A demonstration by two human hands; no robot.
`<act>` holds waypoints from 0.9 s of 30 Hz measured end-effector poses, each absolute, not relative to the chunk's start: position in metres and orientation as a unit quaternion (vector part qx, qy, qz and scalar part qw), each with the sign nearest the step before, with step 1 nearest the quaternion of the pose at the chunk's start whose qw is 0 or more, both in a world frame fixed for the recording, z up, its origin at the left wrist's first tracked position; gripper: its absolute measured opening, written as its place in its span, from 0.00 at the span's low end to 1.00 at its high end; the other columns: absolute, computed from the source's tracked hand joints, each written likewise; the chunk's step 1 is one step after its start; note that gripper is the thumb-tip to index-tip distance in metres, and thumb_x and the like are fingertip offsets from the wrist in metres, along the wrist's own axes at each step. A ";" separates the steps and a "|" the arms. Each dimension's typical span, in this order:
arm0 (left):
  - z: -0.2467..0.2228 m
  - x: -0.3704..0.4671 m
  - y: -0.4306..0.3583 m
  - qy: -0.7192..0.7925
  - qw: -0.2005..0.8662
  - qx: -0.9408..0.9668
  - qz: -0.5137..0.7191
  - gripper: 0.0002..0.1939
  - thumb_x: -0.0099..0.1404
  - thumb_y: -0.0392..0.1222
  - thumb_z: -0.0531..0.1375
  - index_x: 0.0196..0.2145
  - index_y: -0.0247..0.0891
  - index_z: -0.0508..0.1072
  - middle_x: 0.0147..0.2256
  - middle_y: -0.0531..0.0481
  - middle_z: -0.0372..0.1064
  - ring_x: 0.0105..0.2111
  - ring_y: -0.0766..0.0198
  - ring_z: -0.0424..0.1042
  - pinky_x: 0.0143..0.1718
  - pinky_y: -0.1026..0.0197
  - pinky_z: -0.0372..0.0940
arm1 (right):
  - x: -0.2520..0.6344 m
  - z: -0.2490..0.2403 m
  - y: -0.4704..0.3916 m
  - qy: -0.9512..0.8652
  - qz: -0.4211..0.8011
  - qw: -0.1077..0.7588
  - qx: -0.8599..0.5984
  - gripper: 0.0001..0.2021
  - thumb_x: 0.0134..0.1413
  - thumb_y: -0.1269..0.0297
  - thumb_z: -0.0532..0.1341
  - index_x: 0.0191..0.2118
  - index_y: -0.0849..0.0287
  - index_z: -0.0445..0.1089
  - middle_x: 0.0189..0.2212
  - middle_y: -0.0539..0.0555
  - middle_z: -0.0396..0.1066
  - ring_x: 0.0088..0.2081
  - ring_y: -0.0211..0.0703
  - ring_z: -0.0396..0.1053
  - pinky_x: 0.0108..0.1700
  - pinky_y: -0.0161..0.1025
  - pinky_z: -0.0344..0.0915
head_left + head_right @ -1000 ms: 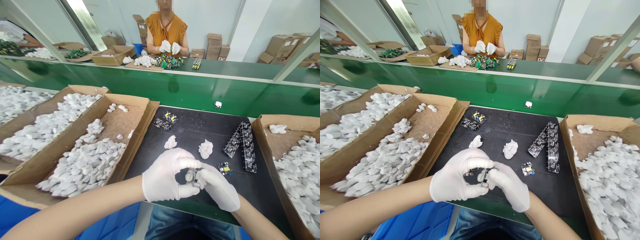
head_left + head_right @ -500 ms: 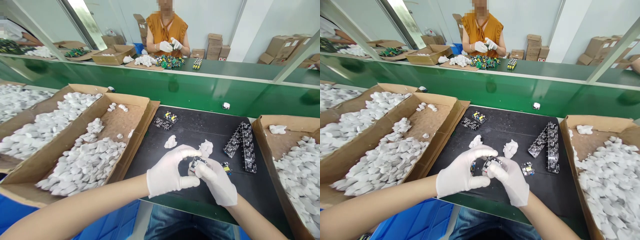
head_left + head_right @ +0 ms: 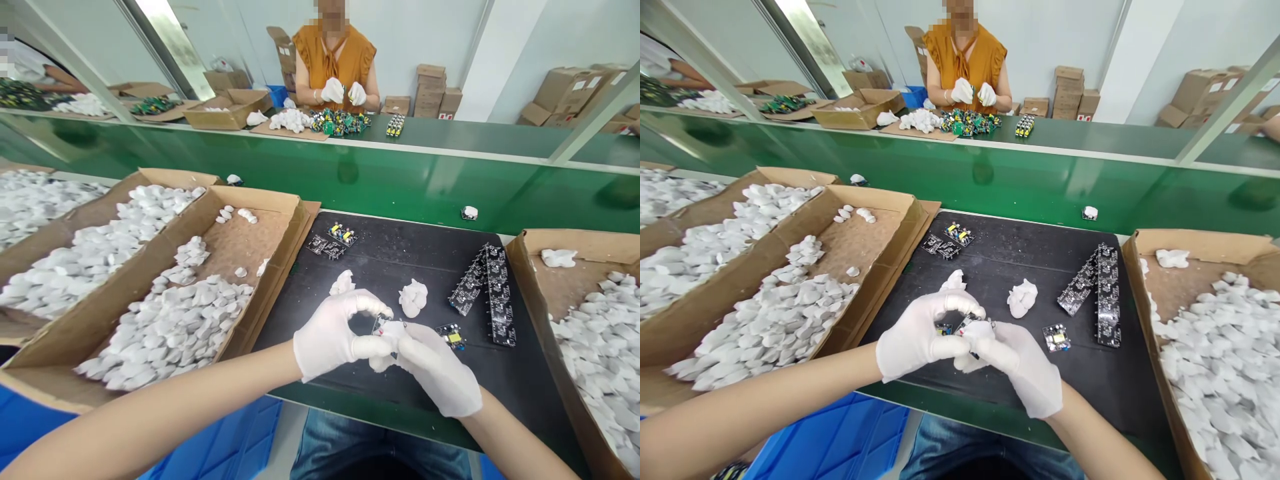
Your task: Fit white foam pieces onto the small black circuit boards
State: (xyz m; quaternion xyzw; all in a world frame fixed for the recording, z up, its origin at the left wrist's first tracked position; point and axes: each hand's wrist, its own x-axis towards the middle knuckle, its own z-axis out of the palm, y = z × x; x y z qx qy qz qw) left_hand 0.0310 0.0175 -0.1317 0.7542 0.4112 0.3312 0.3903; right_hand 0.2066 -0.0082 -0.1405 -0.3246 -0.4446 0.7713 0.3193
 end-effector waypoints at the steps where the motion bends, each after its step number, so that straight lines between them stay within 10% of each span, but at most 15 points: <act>1: -0.131 0.031 0.017 0.411 0.417 0.743 0.325 0.13 0.49 0.43 0.66 0.32 0.37 0.72 0.33 0.51 0.73 0.35 0.61 0.72 0.49 0.50 0.60 | 0.207 -0.139 -0.008 -0.456 0.766 0.311 -0.330 0.18 0.50 0.48 0.60 0.26 0.62 0.68 0.25 0.52 0.65 0.32 0.43 0.63 0.40 0.44 0.58; 8: -0.124 0.039 0.010 0.422 0.508 0.682 0.314 0.15 0.44 0.33 0.64 0.33 0.36 0.69 0.32 0.51 0.69 0.32 0.63 0.68 0.39 0.58 0.65 | 0.206 -0.140 -0.006 -0.465 0.744 0.309 -0.367 0.17 0.51 0.51 0.61 0.23 0.62 0.68 0.22 0.50 0.63 0.28 0.40 0.60 0.36 0.40 0.58; 15: -0.116 0.045 0.010 0.400 0.694 0.519 0.297 0.13 0.55 0.48 0.60 0.31 0.34 0.69 0.20 0.55 0.65 0.18 0.69 0.64 0.24 0.62 0.63 | 0.207 -0.146 -0.008 -0.467 0.749 0.327 -0.337 0.25 0.56 0.44 0.52 0.29 0.63 0.73 0.28 0.58 0.70 0.32 0.47 0.67 0.43 0.47 0.62; 27: -0.127 0.039 0.009 0.371 0.508 0.710 0.316 0.18 0.55 0.37 0.59 0.45 0.36 0.67 0.44 0.43 0.67 0.40 0.59 0.70 0.40 0.57 0.68 | 0.203 -0.141 -0.008 -0.419 0.773 0.339 -0.334 0.18 0.49 0.48 0.61 0.31 0.60 0.70 0.30 0.53 0.66 0.34 0.43 0.62 0.40 0.42 0.62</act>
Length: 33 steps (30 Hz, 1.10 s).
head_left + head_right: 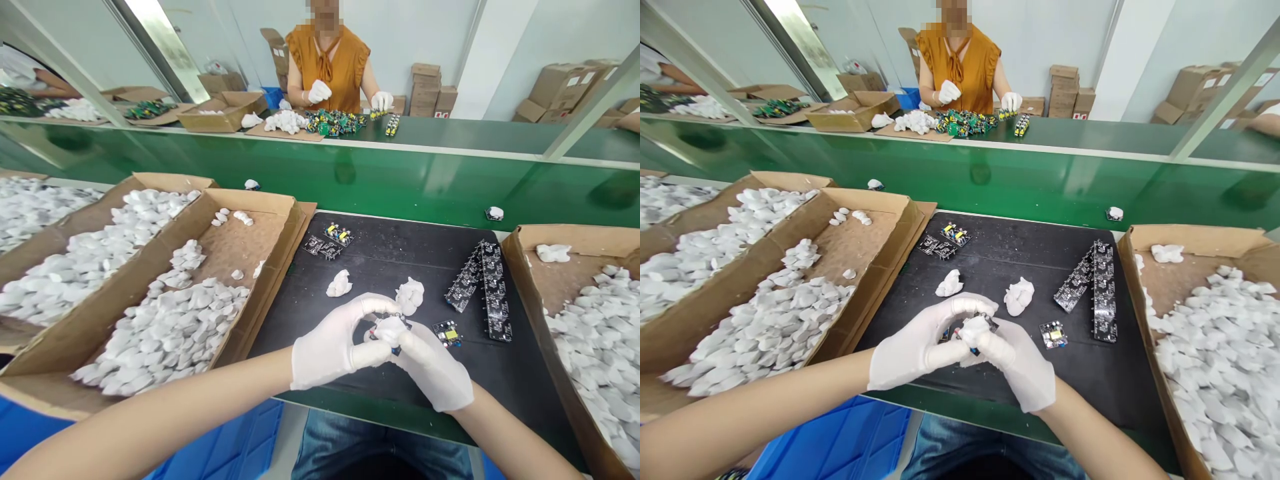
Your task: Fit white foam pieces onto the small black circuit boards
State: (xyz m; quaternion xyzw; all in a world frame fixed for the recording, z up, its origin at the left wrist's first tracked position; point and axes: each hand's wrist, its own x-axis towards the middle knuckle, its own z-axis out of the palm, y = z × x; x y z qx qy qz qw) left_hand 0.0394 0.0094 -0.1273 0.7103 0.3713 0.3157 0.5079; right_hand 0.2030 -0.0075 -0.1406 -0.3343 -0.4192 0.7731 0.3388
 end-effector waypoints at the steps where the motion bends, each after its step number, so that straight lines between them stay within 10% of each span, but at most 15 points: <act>1: -0.128 0.039 0.010 0.360 0.482 0.731 0.323 0.19 0.54 0.35 0.59 0.45 0.37 0.67 0.46 0.42 0.67 0.44 0.58 0.69 0.43 0.56 0.67 | 0.203 -0.140 -0.008 -0.442 0.757 0.337 -0.344 0.17 0.50 0.49 0.61 0.32 0.60 0.70 0.31 0.54 0.66 0.35 0.43 0.62 0.41 0.43 0.62; 9: -0.130 0.039 0.008 0.292 0.334 0.822 0.357 0.32 0.49 0.36 0.63 0.52 0.40 0.64 0.52 0.40 0.64 0.50 0.52 0.67 0.50 0.51 0.64 | 0.204 -0.137 -0.010 -0.473 0.755 0.336 -0.304 0.18 0.45 0.51 0.65 0.36 0.61 0.71 0.30 0.53 0.70 0.32 0.43 0.65 0.38 0.41 0.63; 14: -0.123 0.042 0.004 0.265 0.288 0.832 0.394 0.20 0.52 0.35 0.60 0.45 0.40 0.68 0.37 0.47 0.74 0.40 0.59 0.73 0.42 0.56 0.67 | 0.204 -0.135 -0.012 -0.513 0.736 0.313 -0.312 0.14 0.52 0.54 0.60 0.33 0.62 0.73 0.29 0.53 0.71 0.33 0.44 0.66 0.42 0.43 0.63; 33: -0.130 0.044 -0.003 0.362 0.451 0.731 0.362 0.20 0.47 0.31 0.61 0.41 0.38 0.71 0.41 0.47 0.68 0.36 0.61 0.72 0.37 0.59 0.69 | 0.202 -0.145 -0.015 -0.537 0.719 0.343 -0.276 0.20 0.57 0.50 0.52 0.33 0.63 0.70 0.22 0.52 0.65 0.28 0.42 0.63 0.38 0.42 0.63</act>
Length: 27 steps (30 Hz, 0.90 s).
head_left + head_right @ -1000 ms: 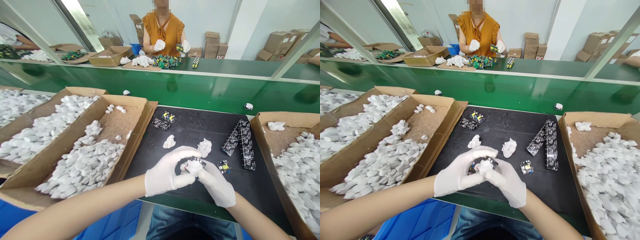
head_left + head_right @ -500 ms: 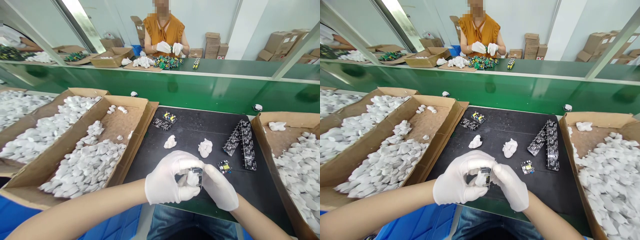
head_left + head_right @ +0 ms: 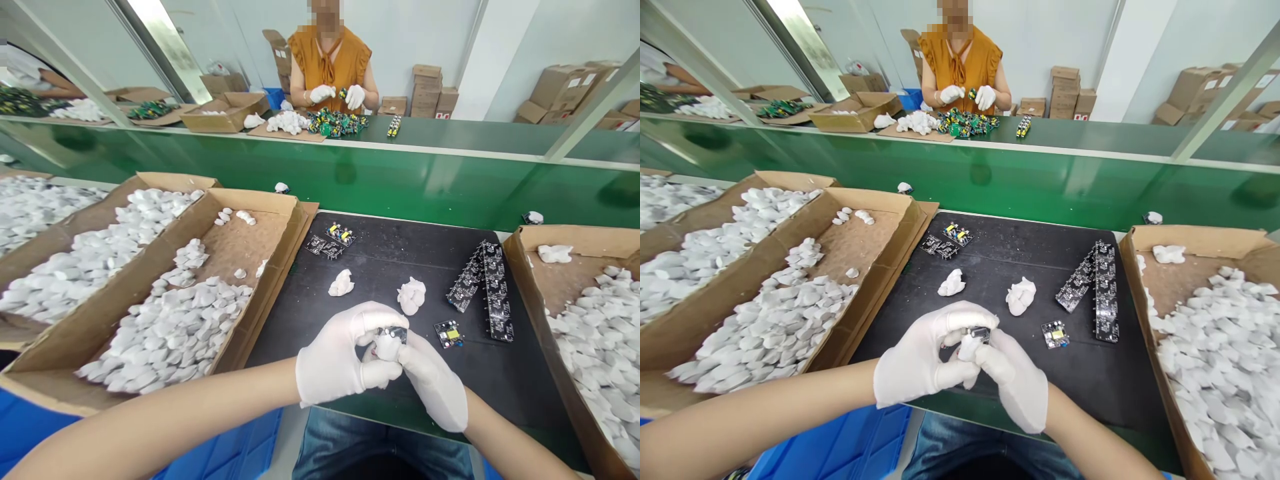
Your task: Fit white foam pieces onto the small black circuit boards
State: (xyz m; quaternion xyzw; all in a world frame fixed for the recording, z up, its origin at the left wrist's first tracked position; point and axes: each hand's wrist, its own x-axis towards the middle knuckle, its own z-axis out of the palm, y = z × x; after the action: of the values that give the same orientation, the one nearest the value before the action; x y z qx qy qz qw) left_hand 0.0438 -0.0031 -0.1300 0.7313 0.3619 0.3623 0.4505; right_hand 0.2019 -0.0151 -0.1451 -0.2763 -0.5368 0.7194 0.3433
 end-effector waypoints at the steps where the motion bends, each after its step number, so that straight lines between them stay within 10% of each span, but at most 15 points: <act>1: -0.129 0.044 -0.004 0.368 0.497 0.702 0.353 0.20 0.48 0.31 0.61 0.41 0.38 0.70 0.41 0.46 0.67 0.33 0.63 0.72 0.34 0.61 0.69 | 0.202 -0.144 -0.015 -0.536 0.723 0.345 -0.264 0.20 0.57 0.49 0.52 0.32 0.63 0.70 0.21 0.51 0.64 0.28 0.42 0.63 0.38 0.43 0.63; 5: -0.123 0.042 -0.005 0.317 0.646 0.617 0.319 0.22 0.50 0.30 0.59 0.44 0.39 0.64 0.43 0.46 0.67 0.20 0.73 0.68 0.23 0.66 0.65 | 0.200 -0.137 -0.013 -0.545 0.725 0.348 -0.237 0.23 0.58 0.45 0.51 0.31 0.62 0.70 0.21 0.52 0.65 0.27 0.42 0.65 0.35 0.41 0.64; 17: -0.122 0.036 0.001 0.256 0.770 0.517 0.272 0.15 0.61 0.51 0.57 0.39 0.38 0.66 0.55 0.40 0.56 0.22 0.75 0.69 0.21 0.70 0.59 | 0.196 -0.131 -0.015 -0.558 0.708 0.335 -0.273 0.26 0.54 0.41 0.53 0.33 0.64 0.69 0.26 0.55 0.69 0.25 0.39 0.64 0.33 0.40 0.66; 27: -0.132 0.046 -0.005 0.319 0.725 0.520 0.318 0.13 0.58 0.46 0.60 0.37 0.36 0.65 0.36 0.48 0.68 0.19 0.71 0.70 0.21 0.67 0.63 | 0.191 -0.148 -0.009 -0.549 0.727 0.303 -0.280 0.29 0.53 0.39 0.48 0.20 0.61 0.67 0.16 0.53 0.65 0.26 0.45 0.66 0.33 0.42 0.65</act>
State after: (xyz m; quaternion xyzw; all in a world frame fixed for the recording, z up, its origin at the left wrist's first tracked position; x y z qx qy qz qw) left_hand 0.0457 -0.0045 -0.1324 0.5205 0.3192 0.3179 0.7254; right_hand 0.1910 -0.0087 -0.1477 -0.2803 -0.5495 0.7266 0.3026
